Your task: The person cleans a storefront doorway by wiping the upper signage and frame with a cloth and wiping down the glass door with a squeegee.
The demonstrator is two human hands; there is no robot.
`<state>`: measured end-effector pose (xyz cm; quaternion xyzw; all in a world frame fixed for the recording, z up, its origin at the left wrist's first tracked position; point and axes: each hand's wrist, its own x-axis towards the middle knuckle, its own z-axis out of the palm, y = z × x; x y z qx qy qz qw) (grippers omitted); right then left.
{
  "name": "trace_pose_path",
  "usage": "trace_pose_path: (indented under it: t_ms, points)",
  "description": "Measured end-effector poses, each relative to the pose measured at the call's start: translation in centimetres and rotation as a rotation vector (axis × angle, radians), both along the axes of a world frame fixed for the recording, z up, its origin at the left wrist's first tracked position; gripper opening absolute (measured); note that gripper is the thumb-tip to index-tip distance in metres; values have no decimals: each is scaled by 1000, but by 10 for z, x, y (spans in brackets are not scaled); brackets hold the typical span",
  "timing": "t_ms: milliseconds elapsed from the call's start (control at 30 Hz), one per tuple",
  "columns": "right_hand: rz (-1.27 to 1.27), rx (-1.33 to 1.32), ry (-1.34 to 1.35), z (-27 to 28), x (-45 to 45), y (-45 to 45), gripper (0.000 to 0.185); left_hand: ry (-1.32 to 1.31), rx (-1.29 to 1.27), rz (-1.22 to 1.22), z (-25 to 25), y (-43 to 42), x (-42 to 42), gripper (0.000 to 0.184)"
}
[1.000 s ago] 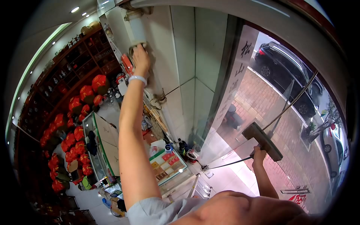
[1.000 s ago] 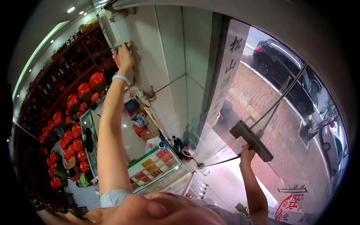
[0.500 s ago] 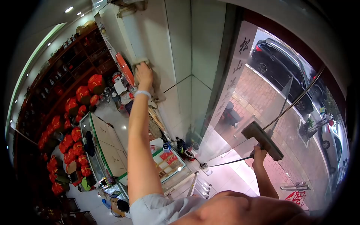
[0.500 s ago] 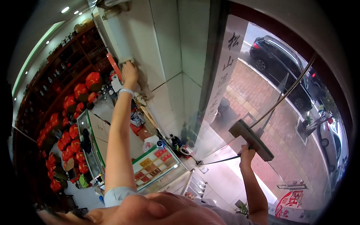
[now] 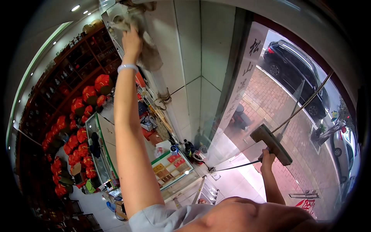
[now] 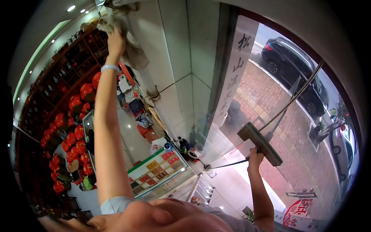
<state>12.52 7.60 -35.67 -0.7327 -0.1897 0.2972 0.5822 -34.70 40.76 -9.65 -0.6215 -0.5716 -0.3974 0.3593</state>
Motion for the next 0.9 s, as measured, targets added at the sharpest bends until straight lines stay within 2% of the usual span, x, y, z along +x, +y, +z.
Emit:
trace_pose_path:
  t_ms: [67, 100, 167, 233, 267, 300, 400, 433, 600, 667, 700, 767, 800, 833, 900]
  points:
    - [-1, 11, 1, -11, 3, -1, 32, 53, -159, 133, -52, -3, -2, 23]
    - [7, 21, 9, -22, 12, 1, 30, 102, 153, -71, -77, 3, -7, 25]
    - [13, 13, 7, -31, 16, 1, 28, 69, 156, -31, -124, 6, -5, 27]
    - [-30, 106, -83, -27, 11, -1, 35, 18, 96, 71, -164, 1, -1, 24]
    - [-13, -38, -15, -18, 11, -2, 35, 3, 71, 105, -180, -4, 1, 24]
    - [-14, -48, -17, -13, 9, -2, 35, 42, -26, 160, -195, -12, 5, 21]
    - [-15, 142, -54, -4, -4, -3, 28, 113, -189, 213, -233, -17, 2, 16]
    - [-13, 135, -57, -1, -6, -2, 28, 145, -242, 209, -245, -17, 0, 14]
    - [-23, 77, -9, 0, -6, -2, 25, 85, -330, 136, -259, -39, -1, 15]
    - [32, 19, 19, -3, 0, -2, 25, 258, -602, 170, -259, -54, -1, 19]
    - [80, -33, 38, 0, 0, -2, 26, 261, -603, 178, -263, -61, -4, 19]
    - [11, -1, 9, 1, -1, -1, 22, 128, -829, 51, -277, -68, -4, 22]
    - [10, -5, 11, -6, 3, 0, 23, -18, -795, -4, -279, -70, -9, 25]
    - [9, -13, 14, -12, 5, 0, 24, -17, -792, -3, -278, -68, -18, 25]
    - [-6, -8, -29, -9, 3, -1, 26, -459, -464, -144, -253, -66, -32, 22]
